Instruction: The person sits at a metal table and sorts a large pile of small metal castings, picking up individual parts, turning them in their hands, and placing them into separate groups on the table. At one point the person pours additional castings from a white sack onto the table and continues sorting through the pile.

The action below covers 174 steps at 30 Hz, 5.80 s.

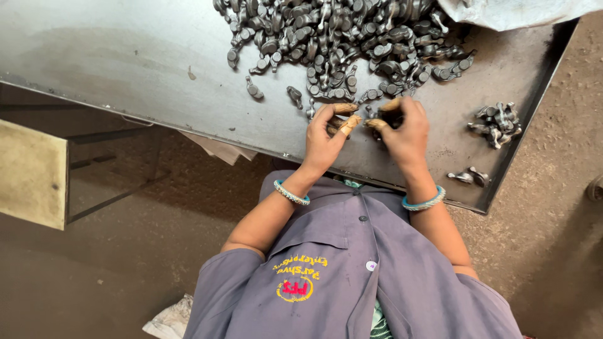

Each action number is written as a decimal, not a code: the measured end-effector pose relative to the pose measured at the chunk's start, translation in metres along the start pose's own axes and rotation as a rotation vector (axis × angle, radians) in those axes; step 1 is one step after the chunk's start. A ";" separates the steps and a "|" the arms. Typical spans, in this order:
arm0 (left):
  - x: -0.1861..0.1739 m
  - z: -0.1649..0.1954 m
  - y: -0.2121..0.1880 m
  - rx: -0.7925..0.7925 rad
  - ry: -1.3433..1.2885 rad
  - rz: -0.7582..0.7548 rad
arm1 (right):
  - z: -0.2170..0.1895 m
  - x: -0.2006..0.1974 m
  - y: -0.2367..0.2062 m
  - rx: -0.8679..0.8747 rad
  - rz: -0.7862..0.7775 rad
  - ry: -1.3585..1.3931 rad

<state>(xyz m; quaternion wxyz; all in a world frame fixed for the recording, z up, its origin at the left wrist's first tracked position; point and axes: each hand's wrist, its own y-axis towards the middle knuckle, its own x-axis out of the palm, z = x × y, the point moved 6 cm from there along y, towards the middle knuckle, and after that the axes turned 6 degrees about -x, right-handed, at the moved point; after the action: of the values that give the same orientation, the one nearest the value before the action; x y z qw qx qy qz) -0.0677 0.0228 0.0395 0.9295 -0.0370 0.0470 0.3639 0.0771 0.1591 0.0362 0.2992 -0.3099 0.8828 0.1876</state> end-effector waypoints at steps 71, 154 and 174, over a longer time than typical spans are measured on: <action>0.037 -0.003 -0.016 -0.089 0.103 -0.342 | -0.050 -0.028 -0.063 -0.258 0.016 -0.326; 0.113 0.113 0.234 0.454 0.359 0.126 | 0.108 -0.202 0.142 0.115 0.778 0.830; 0.061 0.185 0.300 0.392 0.259 0.310 | 0.007 -0.196 0.257 -0.045 0.754 0.990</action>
<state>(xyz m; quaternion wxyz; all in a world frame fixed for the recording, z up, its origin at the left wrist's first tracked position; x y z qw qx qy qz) -0.2160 0.3027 0.2058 0.8383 0.1051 0.2401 0.4781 0.0335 0.4372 0.1948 -0.2390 -0.0333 0.9613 0.1328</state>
